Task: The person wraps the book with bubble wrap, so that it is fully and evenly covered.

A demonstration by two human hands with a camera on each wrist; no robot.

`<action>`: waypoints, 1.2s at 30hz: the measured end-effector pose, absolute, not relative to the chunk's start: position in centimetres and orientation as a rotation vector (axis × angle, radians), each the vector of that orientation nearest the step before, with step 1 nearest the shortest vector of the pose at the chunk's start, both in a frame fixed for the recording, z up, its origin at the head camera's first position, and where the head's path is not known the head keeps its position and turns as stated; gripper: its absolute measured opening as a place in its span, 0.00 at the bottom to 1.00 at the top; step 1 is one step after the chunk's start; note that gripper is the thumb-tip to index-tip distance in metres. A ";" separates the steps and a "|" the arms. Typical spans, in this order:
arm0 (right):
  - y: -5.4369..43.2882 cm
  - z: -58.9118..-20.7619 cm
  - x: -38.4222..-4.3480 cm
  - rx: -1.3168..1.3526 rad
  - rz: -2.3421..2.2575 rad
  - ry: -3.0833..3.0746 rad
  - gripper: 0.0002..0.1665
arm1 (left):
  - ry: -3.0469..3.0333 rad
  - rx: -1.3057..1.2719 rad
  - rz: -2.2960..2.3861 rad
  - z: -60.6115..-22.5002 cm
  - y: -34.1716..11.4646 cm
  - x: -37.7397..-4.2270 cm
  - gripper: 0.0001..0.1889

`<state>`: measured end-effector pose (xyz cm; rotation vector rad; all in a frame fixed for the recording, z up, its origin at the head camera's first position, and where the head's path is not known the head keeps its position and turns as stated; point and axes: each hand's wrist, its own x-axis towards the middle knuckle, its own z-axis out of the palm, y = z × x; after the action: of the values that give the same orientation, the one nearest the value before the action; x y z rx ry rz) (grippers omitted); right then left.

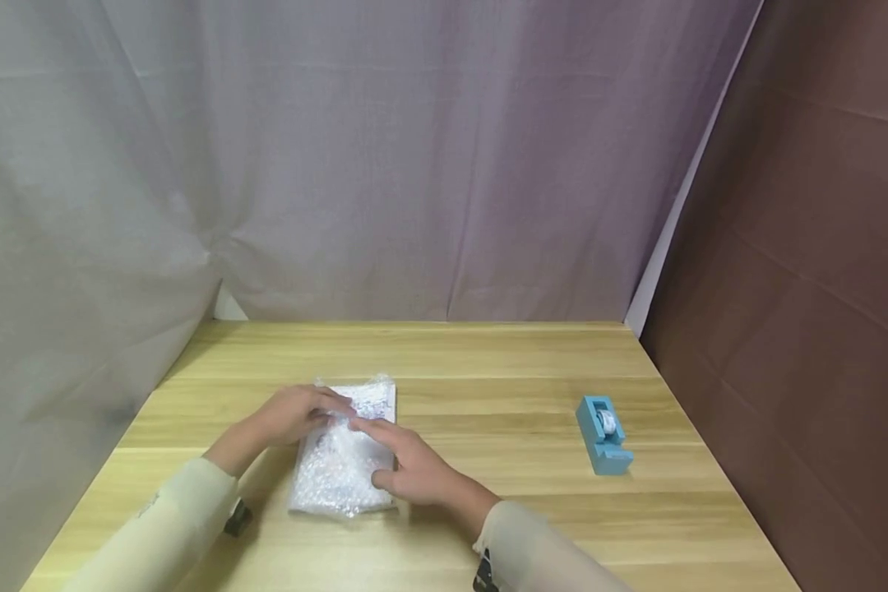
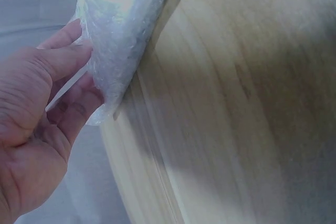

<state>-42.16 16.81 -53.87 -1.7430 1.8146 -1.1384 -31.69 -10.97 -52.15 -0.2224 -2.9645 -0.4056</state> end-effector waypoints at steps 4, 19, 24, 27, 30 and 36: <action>15.5 -54.5 -41.6 -1.735 -1.088 1.798 0.58 | -2.964 -0.219 -0.408 -52.4 -10.8 -31.7 0.19; 12.9 -56.1 -40.6 -1.771 -0.853 1.972 0.57 | -3.040 -0.184 -0.542 -51.9 -10.9 -31.4 0.29; 12.6 -56.4 -40.5 -1.817 -0.801 2.038 0.52 | -3.125 -0.148 -0.654 -51.3 -11.0 -31.3 0.34; 12.4 -56.6 -40.5 -1.823 -0.766 2.078 0.44 | -3.173 -0.147 -0.724 -50.9 -11.1 -31.2 0.31; 12.3 -56.8 -40.5 -1.817 -0.731 2.113 0.42 | -3.210 -0.137 -0.841 -50.6 -11.2 -31.0 0.33; 12.1 -57.0 -40.6 -1.808 -0.684 2.146 0.43 | -3.186 -0.152 -0.947 -50.7 -11.4 -30.8 0.35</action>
<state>-40.59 12.08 -57.04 -1.8078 2.1459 -0.6835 -30.79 -11.39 -50.66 -0.1523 -3.1861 -0.9466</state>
